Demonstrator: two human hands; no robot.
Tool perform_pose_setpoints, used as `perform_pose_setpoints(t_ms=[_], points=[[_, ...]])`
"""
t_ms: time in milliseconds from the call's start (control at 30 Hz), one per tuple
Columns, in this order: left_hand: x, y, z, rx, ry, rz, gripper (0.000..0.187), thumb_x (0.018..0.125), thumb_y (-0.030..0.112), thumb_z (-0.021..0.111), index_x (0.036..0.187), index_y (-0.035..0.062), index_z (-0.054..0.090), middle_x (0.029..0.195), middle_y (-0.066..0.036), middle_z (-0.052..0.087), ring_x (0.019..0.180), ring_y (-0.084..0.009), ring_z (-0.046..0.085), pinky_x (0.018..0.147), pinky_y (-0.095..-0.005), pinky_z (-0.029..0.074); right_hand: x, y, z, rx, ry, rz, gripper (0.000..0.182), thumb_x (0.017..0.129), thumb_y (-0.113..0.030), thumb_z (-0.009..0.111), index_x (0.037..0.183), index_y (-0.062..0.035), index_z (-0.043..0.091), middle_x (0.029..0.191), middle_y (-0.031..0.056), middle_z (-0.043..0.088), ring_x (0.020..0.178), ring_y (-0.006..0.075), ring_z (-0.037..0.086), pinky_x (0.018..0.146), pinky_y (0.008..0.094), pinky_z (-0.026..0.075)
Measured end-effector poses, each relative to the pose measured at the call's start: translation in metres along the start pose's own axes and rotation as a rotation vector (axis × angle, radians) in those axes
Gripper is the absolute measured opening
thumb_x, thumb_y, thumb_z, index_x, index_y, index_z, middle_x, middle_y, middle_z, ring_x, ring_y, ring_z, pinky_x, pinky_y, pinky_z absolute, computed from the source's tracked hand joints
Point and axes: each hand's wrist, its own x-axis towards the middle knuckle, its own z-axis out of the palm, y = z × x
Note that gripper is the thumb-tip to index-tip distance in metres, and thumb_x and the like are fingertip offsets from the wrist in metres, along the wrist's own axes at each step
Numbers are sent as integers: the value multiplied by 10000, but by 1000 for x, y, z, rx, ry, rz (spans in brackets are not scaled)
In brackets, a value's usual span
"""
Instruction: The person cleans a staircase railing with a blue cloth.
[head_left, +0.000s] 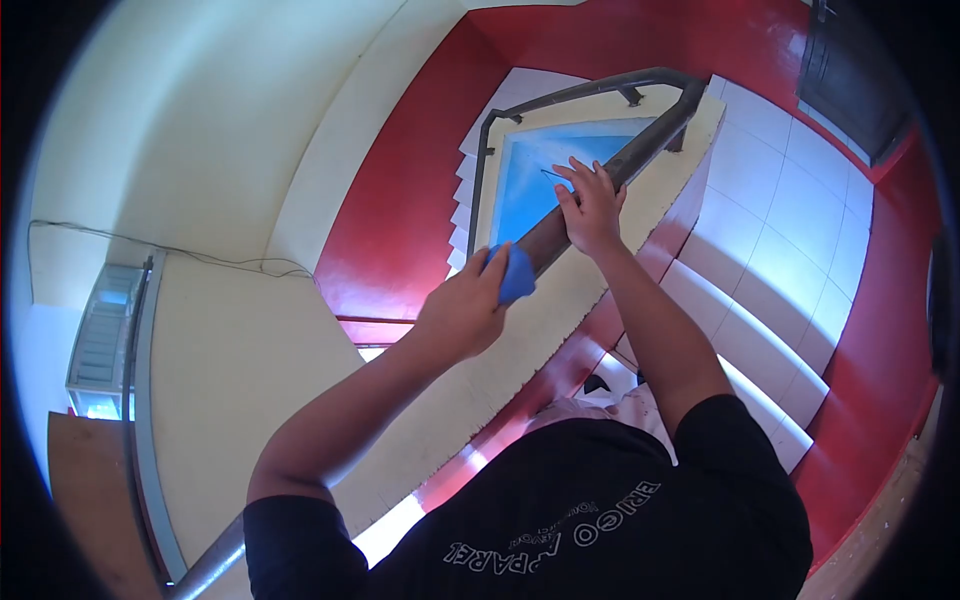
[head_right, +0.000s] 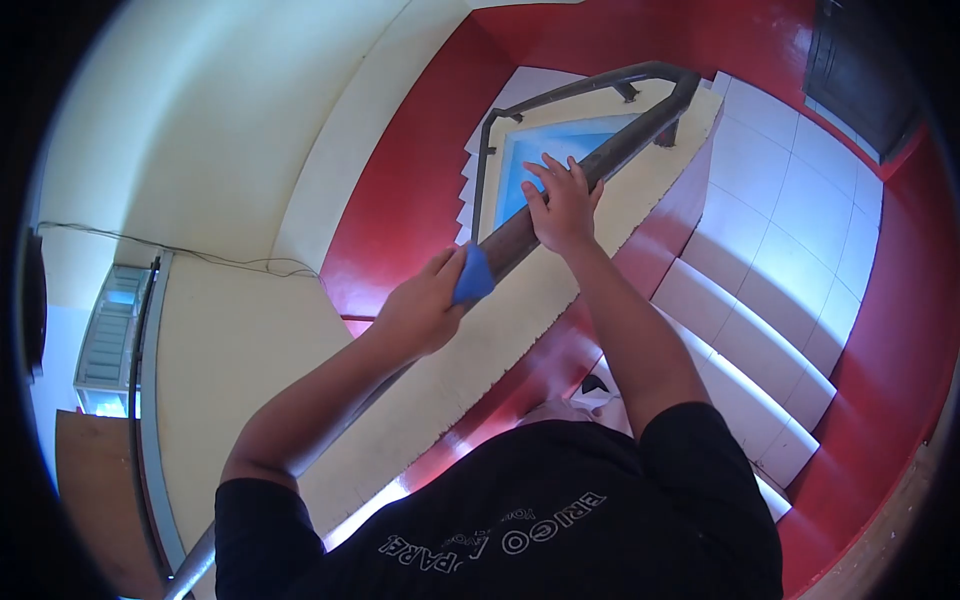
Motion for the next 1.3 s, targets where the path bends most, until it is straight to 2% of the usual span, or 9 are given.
perform_pose_setpoints(t_ms=[267,333,367,500,667,900,1000,1133,1300], points=[[174,21,46,-130,-34,160,519,911,143,524,1419,52,461,1245,-246,628,1072,-434,632,912,-504,507,9,46,12,279,179,-45,407,1046,-228,416,1448,-195,468,1382,38,601,1282,227,538,1150,554,110],[148,14,27,-168,-92,240,487,898,138,526,1377,51,517,1223,-249,639,1084,-421,634,921,-508,513,7,40,14,167,172,-38,401,1048,-222,408,1442,-197,473,1361,39,613,1283,222,536,1151,561,107],[137,-8,45,-38,88,409,479,883,115,545,1362,99,545,1348,-222,581,1087,-422,634,924,-495,522,9,39,15,210,177,-16,370,1035,-203,442,1400,-201,504,1320,38,622,1260,249,546,1153,637,102],[2,-22,-11,324,-118,535,513,825,85,638,1335,119,581,1547,-134,408,1270,-426,542,938,-497,535,8,33,8,252,117,6,338,1031,-212,453,1357,-196,542,1333,34,607,1273,232,535,1140,667,93],[-58,-21,-22,500,-157,534,522,782,92,661,1302,124,628,1568,-127,367,1381,-494,388,1048,-595,429,1,28,6,346,301,-20,338,993,-155,546,1330,-129,558,1296,111,611,1246,291,544,1150,527,254],[65,18,43,659,10,597,468,832,150,642,1299,142,636,1591,-104,325,1385,-547,331,984,-731,386,-78,71,-28,917,620,245,281,952,-88,625,1213,11,584,1246,124,623,1185,227,578,1045,339,417],[171,54,79,649,36,560,400,859,198,626,1252,132,669,1609,-114,297,1373,-574,334,963,-758,387,-134,62,-42,673,476,395,223,972,-77,603,1181,1,603,1200,106,633,1141,182,595,1005,300,442],[218,87,102,722,1,502,327,853,171,614,1163,126,707,1607,-111,314,1347,-549,396,964,-663,463,-188,64,-65,428,315,347,170,958,-81,619,1106,0,635,998,112,693,962,172,663,878,305,507],[126,45,10,507,-372,464,351,870,167,593,1213,135,663,1583,-133,362,1223,-432,562,952,-485,531,-247,85,-105,576,221,583,167,958,-85,613,1109,-17,636,961,96,704,891,157,683,829,306,542]])
